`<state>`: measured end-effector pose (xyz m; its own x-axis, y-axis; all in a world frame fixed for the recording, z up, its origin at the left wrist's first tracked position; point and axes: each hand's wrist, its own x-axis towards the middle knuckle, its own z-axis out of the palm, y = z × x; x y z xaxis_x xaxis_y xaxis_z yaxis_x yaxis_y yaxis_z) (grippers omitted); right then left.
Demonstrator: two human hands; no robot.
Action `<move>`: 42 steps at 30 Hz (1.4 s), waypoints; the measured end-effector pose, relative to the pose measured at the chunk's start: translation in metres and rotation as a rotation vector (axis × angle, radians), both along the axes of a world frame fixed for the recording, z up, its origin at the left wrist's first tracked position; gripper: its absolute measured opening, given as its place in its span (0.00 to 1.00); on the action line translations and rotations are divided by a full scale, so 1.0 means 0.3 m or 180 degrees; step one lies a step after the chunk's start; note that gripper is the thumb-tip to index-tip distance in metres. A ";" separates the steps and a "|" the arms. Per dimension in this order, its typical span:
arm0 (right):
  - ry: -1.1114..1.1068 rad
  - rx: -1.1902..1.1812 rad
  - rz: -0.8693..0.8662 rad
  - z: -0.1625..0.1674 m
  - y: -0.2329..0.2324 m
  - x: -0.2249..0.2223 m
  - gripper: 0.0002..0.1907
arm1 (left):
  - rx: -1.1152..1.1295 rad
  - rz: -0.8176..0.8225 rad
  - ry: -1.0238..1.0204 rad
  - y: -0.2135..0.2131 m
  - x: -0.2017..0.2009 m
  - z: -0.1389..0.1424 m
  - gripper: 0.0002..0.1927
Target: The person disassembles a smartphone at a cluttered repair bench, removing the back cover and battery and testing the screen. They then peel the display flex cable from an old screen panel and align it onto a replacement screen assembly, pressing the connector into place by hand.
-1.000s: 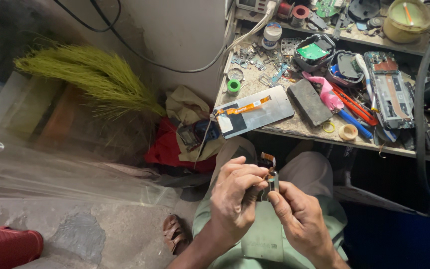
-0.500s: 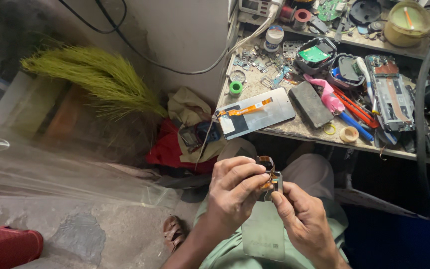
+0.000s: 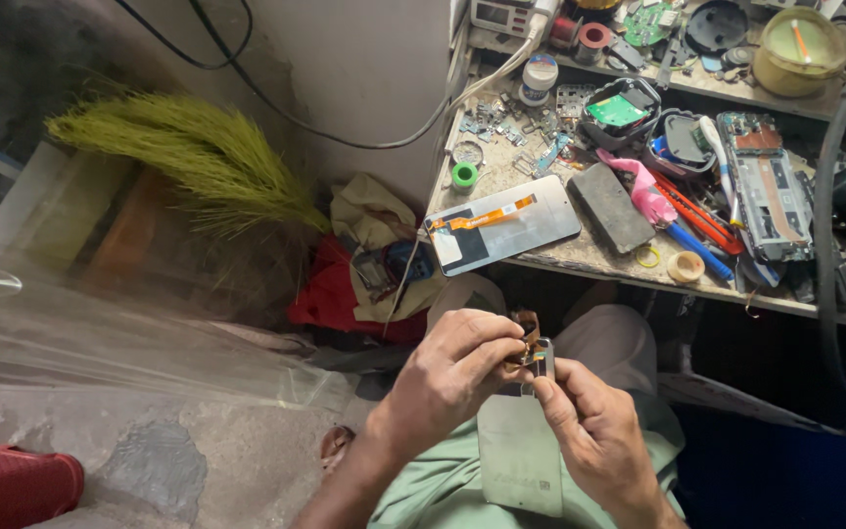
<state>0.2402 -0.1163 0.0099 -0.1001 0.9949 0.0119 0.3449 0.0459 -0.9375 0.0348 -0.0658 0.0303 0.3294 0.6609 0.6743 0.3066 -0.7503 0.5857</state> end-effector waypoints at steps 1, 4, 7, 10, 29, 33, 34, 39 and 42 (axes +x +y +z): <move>-0.0002 -0.0048 -0.0032 -0.001 -0.001 -0.001 0.11 | 0.0010 -0.0049 -0.0007 0.005 -0.006 0.001 0.17; -0.0001 -0.0175 -0.0103 0.000 -0.002 -0.004 0.11 | 0.0062 -0.0089 0.0017 0.009 -0.010 0.004 0.16; 0.0046 -0.0258 -0.0173 0.004 -0.001 -0.006 0.11 | 0.0270 -0.0027 0.0211 0.009 -0.007 0.007 0.14; 0.0079 -0.0243 -0.0217 0.008 0.002 -0.012 0.11 | 0.0548 0.0018 0.0520 0.006 -0.011 0.006 0.15; 0.0067 -0.0379 -0.0091 0.015 0.008 0.017 0.12 | 0.0173 -0.0044 0.0205 0.019 -0.016 0.023 0.13; -0.0014 -0.0294 -0.0003 0.015 0.011 0.024 0.12 | 0.0443 -0.0026 0.0357 0.006 -0.019 0.020 0.13; -0.0035 -0.0239 0.0062 0.016 0.012 0.027 0.12 | 0.0475 -0.0023 0.0403 0.003 -0.020 0.019 0.13; -0.0193 -0.0235 0.0196 0.025 0.017 0.034 0.12 | 0.0240 -0.0032 0.0325 -0.004 -0.016 0.016 0.11; -0.0181 -0.0282 0.0228 0.027 0.017 0.032 0.12 | 0.0080 -0.0079 0.0239 -0.009 -0.017 0.018 0.12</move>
